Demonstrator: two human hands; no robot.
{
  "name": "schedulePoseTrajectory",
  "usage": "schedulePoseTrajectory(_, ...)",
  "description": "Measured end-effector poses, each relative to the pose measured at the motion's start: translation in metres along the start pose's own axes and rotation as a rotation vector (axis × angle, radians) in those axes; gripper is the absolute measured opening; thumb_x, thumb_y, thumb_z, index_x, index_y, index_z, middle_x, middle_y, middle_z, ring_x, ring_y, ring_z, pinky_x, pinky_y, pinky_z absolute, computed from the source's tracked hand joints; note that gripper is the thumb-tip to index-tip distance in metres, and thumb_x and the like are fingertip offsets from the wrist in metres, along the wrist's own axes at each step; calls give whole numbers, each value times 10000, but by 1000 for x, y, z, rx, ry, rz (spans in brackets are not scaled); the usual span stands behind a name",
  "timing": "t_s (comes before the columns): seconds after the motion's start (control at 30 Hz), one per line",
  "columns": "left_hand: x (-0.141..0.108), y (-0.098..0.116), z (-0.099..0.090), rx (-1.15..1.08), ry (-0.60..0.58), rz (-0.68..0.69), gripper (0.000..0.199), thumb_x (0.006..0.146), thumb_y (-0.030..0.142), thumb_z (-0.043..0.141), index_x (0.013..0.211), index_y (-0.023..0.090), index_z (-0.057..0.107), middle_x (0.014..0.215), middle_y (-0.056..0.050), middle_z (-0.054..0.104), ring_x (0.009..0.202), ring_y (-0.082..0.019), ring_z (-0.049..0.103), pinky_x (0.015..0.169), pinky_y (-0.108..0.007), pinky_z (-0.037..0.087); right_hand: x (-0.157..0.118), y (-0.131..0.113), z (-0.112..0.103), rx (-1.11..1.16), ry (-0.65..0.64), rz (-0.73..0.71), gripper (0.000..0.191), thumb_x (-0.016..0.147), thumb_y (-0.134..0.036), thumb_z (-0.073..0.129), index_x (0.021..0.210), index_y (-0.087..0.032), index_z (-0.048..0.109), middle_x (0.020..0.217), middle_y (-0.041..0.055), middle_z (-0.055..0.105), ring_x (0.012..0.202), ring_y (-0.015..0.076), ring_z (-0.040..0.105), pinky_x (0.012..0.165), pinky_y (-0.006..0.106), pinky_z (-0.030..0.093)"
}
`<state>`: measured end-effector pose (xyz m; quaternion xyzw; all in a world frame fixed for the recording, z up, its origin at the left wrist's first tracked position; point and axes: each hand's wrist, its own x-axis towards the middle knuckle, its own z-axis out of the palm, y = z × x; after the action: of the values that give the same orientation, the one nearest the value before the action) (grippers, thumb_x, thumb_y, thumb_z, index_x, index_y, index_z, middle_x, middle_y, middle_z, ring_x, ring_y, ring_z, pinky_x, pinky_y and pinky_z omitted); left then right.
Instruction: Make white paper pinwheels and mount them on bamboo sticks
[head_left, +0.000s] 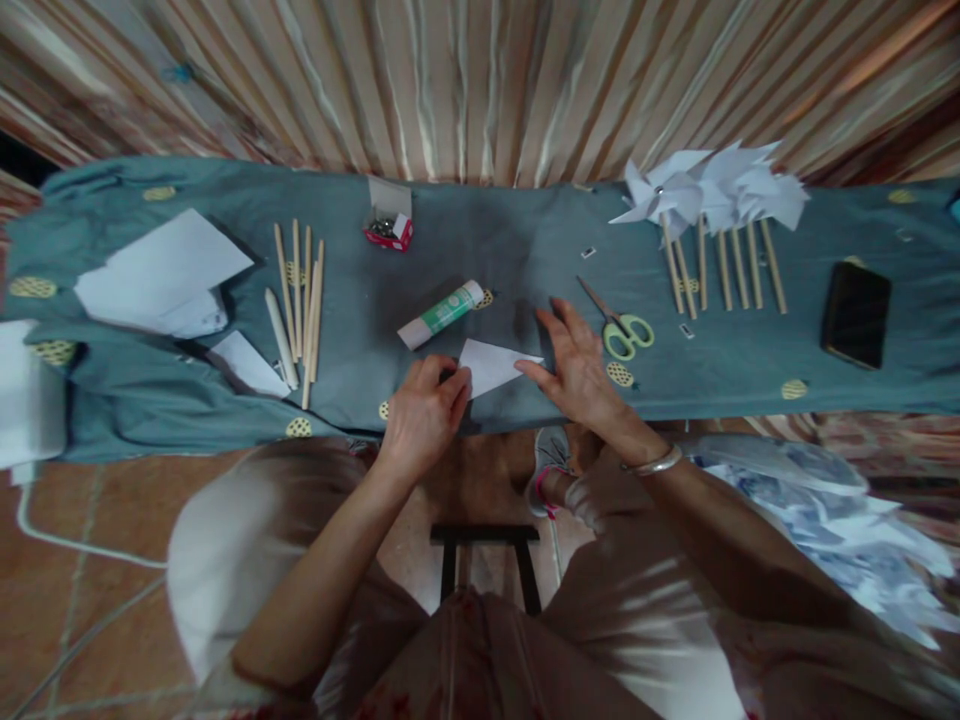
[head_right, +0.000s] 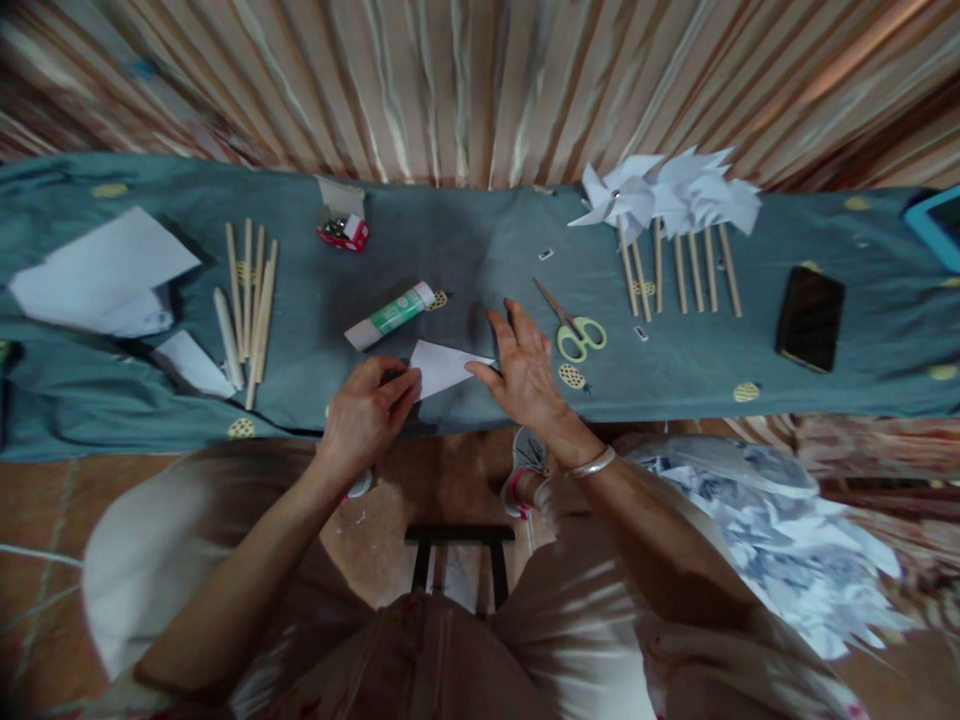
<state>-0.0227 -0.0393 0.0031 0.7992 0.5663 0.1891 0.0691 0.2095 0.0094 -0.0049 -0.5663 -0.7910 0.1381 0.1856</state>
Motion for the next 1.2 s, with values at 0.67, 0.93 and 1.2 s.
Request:
schedulePoseTrajectory(0.67, 0, 10, 1, -65, 24, 167, 324, 981, 171, 452, 1224, 228, 658, 1242, -115, 638, 1146, -273, 522, 906, -431, 420, -3, -31, -18, 79, -213, -412, 322, 940, -83, 447, 1062, -182, 728, 1075, 97, 697, 985, 232, 599, 881, 392, 543)
schedulePoseTrajectory(0.93, -9, 10, 2, -94, -44, 203, 317, 969, 167, 450, 1208, 199, 657, 1209, -130, 651, 1136, -272, 528, 911, -434, 406, -3, -29, -17, 63, -206, -434, 283, 963, -133, 459, 1062, -175, 721, 1068, 96, 698, 984, 230, 594, 856, 378, 536)
schedulePoseTrajectory(1.2, -29, -2, -5, -90, -3, 222, 364, 927, 107, 470, 1252, 181, 615, 1193, -137, 644, 1134, -287, 523, 881, -434, 431, -3, -29, -20, 31, -217, -449, 315, 952, -93, 432, 1042, -170, 724, 1079, 95, 700, 972, 227, 602, 834, 357, 544)
